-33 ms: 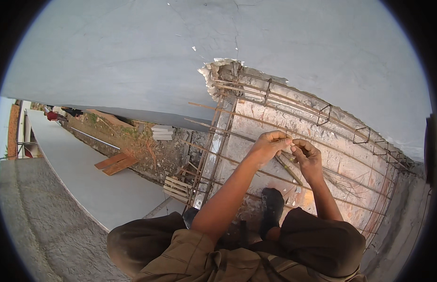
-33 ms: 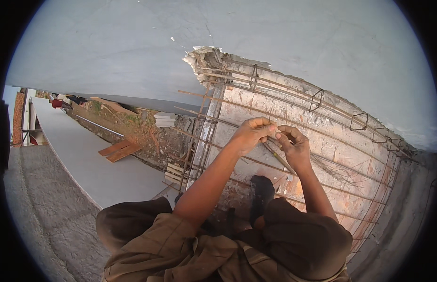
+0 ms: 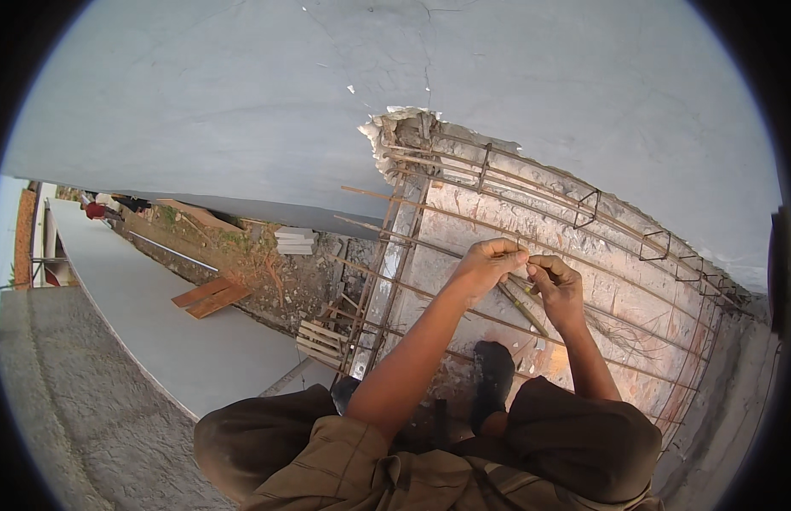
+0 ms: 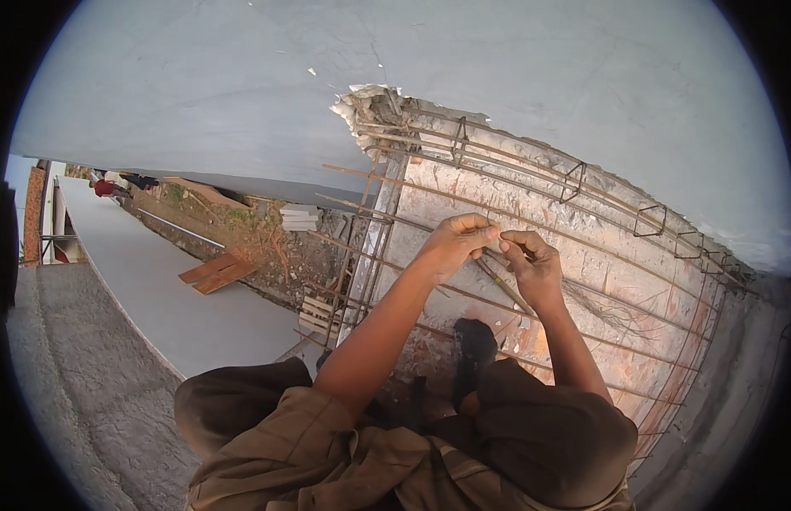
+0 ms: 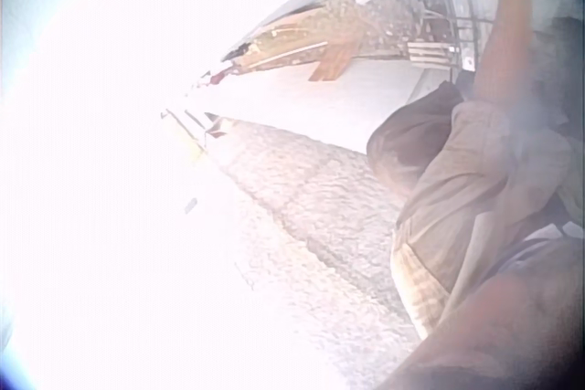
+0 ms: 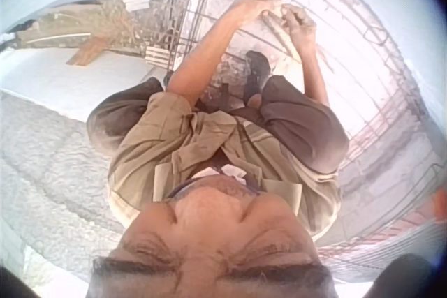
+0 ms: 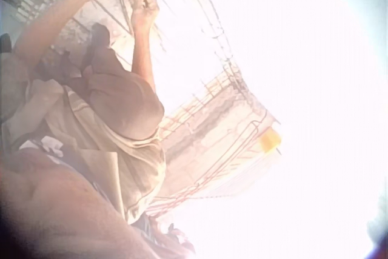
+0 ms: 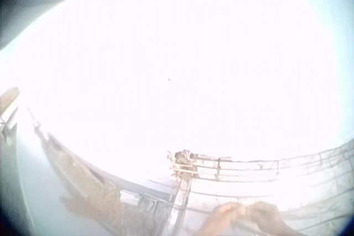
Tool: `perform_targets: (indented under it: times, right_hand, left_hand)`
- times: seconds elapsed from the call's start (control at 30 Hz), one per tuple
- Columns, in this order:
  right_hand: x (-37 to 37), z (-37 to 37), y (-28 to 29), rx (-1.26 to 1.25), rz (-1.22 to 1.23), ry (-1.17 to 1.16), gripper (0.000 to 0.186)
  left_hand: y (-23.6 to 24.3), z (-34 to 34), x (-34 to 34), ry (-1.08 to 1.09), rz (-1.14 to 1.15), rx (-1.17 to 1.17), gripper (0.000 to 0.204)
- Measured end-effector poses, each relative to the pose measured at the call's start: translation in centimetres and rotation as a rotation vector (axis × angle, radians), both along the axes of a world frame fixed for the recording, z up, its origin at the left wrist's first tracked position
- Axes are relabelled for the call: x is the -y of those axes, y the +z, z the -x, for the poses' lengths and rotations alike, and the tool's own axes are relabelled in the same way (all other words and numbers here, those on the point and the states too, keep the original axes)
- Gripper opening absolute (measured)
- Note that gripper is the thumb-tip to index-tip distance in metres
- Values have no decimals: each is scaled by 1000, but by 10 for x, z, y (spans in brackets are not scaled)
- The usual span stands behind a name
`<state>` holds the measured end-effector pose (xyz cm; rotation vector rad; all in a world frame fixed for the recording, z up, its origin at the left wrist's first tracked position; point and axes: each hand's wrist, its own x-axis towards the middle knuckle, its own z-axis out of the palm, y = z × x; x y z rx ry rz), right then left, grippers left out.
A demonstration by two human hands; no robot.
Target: The worker uses wire and pliers to tie and secure steel reinforcement bars for a concrete beam or slab.
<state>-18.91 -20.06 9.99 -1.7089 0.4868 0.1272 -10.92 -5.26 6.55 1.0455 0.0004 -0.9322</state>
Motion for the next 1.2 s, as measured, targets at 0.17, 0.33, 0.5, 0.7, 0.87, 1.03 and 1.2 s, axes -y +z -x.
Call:
perform_targets:
  times: [0.17,0.33,0.5,0.7,0.87,1.03,1.2]
  right_hand:
    - [0,-1,0,-41,71,49,13]
    - [-6,-7,10,5,-297,-51,12]
    - [11,-4,11,10,-146,-60,12]
    - [-2,3,9,21,-129,8,12]
    - [-1,11,2,15,-131,4,13]
    - [3,8,0,-40,-61,29,12]
    - [-2,-4,10,-45,33,93,8]
  left_hand:
    - [2,1,3,-57,3,13,23]
    - [1,-3,1,-91,61,10,21]
    - [-5,-44,-40,340,130,-121,33]
    - [-46,-136,-79,782,402,-227,53]
    - [-53,-134,-67,743,487,-122,56]
    - [-56,-141,-65,776,395,-175,49]
    - [-53,-144,-59,817,387,-198,35]
